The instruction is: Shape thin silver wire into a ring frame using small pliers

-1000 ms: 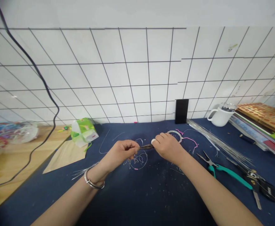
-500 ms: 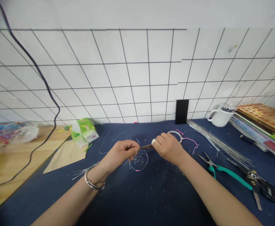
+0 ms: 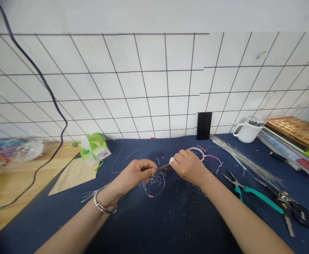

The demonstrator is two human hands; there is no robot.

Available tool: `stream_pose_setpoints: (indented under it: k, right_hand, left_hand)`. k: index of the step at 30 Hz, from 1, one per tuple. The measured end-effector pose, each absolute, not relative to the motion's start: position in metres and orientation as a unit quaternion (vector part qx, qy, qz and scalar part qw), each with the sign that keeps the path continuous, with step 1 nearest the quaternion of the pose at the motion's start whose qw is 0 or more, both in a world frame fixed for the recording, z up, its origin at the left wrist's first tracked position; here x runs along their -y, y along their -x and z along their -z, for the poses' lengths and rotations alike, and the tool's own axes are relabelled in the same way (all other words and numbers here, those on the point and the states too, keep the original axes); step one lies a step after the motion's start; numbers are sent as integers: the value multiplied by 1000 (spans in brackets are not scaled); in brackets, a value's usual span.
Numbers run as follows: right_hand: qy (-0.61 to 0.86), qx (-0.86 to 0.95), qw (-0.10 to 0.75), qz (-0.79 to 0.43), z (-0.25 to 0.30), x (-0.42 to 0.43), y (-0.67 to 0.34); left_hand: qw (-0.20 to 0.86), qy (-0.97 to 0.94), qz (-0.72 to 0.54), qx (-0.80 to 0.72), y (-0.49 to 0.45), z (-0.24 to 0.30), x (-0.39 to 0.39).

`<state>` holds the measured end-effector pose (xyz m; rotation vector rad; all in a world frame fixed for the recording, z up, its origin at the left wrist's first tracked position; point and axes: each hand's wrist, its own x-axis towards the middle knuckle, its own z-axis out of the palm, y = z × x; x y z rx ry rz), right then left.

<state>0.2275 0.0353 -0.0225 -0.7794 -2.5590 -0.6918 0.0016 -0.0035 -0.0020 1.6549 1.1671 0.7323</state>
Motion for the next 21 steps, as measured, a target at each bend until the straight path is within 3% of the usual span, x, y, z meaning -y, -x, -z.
stream_pose_setpoints:
  k: [14, 21]
  right_hand:
    - [270, 911, 191, 245, 26, -35, -227]
    - [308, 908, 226, 172, 31, -37, -225]
  left_hand:
    - [472, -688, -286, -471, -2, -7, 5]
    - [520, -620, -354, -469, -6, 1, 4]
